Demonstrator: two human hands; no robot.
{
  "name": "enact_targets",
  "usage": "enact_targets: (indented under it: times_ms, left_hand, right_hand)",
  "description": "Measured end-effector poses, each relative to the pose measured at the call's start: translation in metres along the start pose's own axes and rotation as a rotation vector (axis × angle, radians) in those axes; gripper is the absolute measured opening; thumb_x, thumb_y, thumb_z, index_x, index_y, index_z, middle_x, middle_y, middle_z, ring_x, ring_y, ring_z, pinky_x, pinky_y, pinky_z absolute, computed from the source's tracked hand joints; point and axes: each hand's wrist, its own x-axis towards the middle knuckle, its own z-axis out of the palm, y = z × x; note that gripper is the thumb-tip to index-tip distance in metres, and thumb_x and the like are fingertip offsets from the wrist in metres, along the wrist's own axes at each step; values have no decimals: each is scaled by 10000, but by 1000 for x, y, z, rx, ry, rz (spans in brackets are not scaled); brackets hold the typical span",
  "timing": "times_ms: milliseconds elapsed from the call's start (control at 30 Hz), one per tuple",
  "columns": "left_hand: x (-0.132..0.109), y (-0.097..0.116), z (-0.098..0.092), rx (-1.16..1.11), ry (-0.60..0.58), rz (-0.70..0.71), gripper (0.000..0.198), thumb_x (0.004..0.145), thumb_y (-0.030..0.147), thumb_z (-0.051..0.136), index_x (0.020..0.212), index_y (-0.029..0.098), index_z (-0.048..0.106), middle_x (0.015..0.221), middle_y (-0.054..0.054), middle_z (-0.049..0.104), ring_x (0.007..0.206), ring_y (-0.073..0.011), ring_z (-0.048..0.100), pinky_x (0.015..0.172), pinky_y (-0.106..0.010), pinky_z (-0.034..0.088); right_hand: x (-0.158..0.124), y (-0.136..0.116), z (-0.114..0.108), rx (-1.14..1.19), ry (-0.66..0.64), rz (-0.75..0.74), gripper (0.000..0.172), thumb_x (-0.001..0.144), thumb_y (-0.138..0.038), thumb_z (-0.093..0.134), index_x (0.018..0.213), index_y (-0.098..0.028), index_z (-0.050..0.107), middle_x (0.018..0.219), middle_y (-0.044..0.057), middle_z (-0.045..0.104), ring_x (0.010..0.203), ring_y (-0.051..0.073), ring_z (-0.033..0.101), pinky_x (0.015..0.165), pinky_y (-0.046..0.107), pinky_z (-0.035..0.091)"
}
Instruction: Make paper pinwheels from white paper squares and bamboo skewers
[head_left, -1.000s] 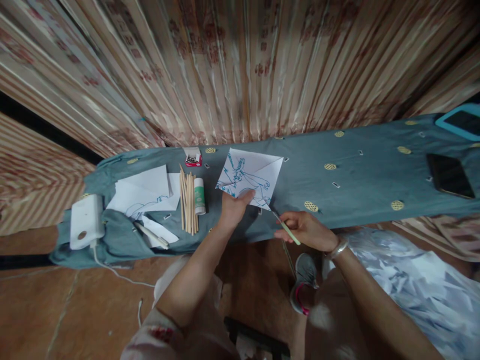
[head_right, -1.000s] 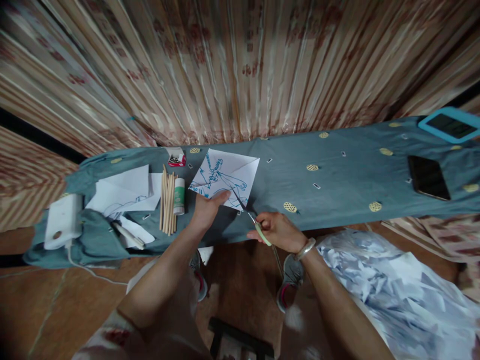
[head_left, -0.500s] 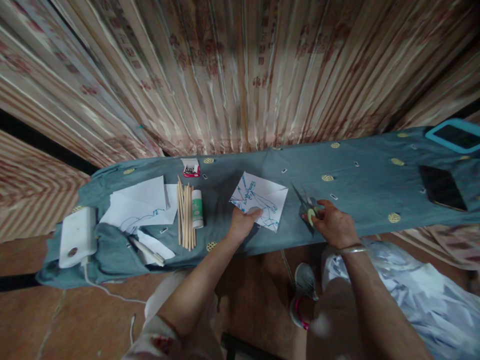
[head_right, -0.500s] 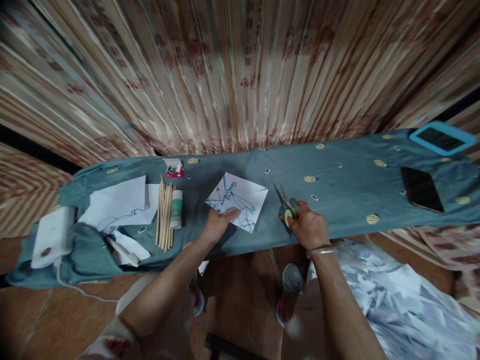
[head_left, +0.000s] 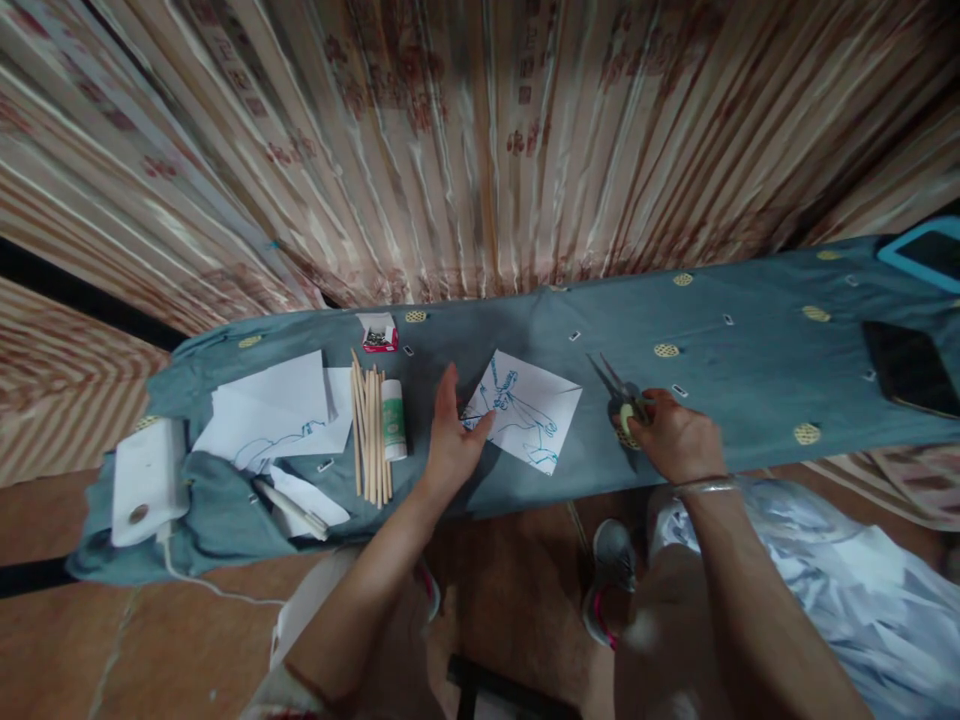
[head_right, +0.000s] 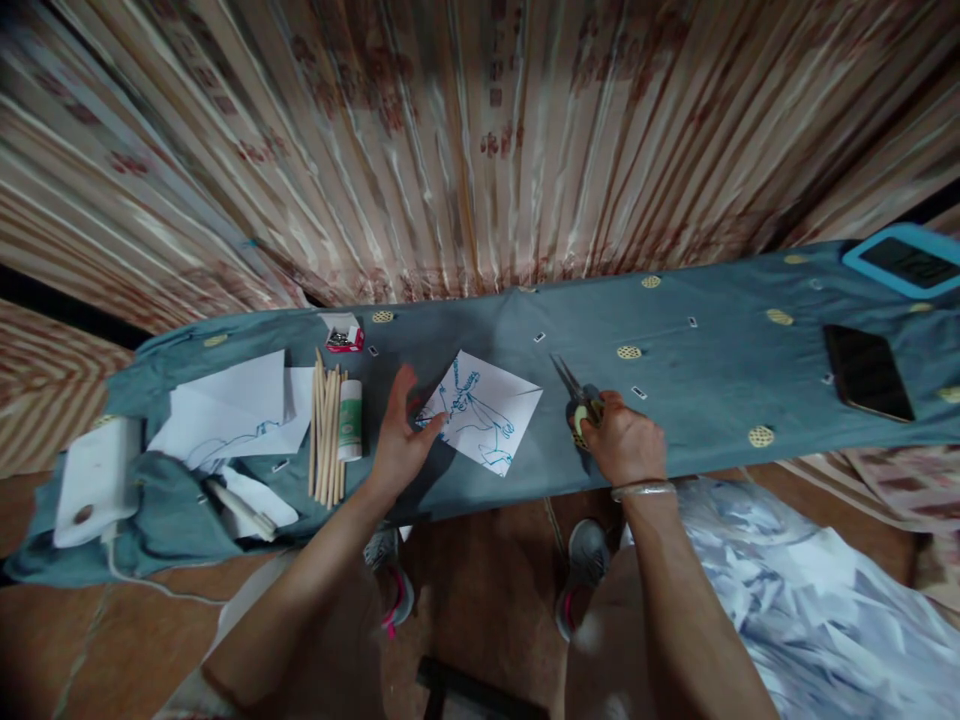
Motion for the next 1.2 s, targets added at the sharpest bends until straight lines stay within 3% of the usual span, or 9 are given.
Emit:
enact_targets:
  times_ms: [67,133,233,300,633,767,867,1033,1200]
  left_hand:
    - [-1,3,-5,202,-33,198,659,828,263,595,1426,177,332,1528,-156,330,1428,-273,269,1147,-496,266]
    - [-4,7,-1,337,-185,330,495,885,242,501,1372,189,427,1479,-127,425,1430,-254,268,1161,-498,242]
    - [-9,9,12,477,-435,387,399,912,247,456,1297,167,521,1426,-126,496,1421,-261,292,1161,-506,245]
    - [-10,8,20,545,-504,375,406,913,276,468,1296,155,523,1440,-137,477,1425,-273,281,1161,-528,229]
    - [-10,-1,22,609,-509,364,413,910,305,484,1292,153,522,1456,-138,453,1414,-281,299,1167,-507,211]
    - [-10,1,22,613,-523,355,411,906,302,491,1290,158,520,1452,-138,456,1413,-284,301,1170,-505,209]
    - [-11,0,22,613,-508,363,407,906,298,489,1285,151,517,1452,-154,444,1408,-288,306,1171,-507,208]
    - [-13,0,23,579,-464,363,430,884,303,528,1263,102,517,1350,-192,495,1289,-317,431,1120,-503,315]
    - [-14,1,22,550,-459,380,393,874,278,542,1223,98,530,1224,-166,548,1169,-308,482,1050,-491,399]
  right_hand:
    - [0,-2,-2,-16,-4,-2,383,840,-398,541,1129,-155,603,781,136,734,760,302,712,622,332,463]
    - [1,-4,-3,-9,13,2,383,831,-389,549,1125,-146,594,783,137,732,751,296,711,625,331,462]
    - [3,-7,-1,30,46,26,431,809,-411,577,1133,-125,566,795,132,733,752,288,709,640,334,466]
    - [5,-9,-1,54,43,35,433,801,-433,587,1108,-128,569,800,124,732,748,283,707,635,331,463]
    - [3,-10,-15,-36,-87,-17,287,847,-451,547,924,-203,670,796,116,726,748,289,696,578,315,416]
    - [-1,-13,-21,17,14,-93,287,879,-362,505,987,-169,687,887,145,728,814,298,681,648,344,455]
    - [-4,-33,-20,246,142,-281,323,918,-308,441,1059,-140,677,1035,148,714,943,279,656,809,359,483]
    - [-5,-85,2,621,78,-661,329,926,-175,381,1103,-144,657,1106,120,692,1061,240,614,959,372,467]
    - [3,-104,24,648,105,-689,340,868,-103,391,1065,-117,667,1104,139,678,1045,258,595,962,420,479]
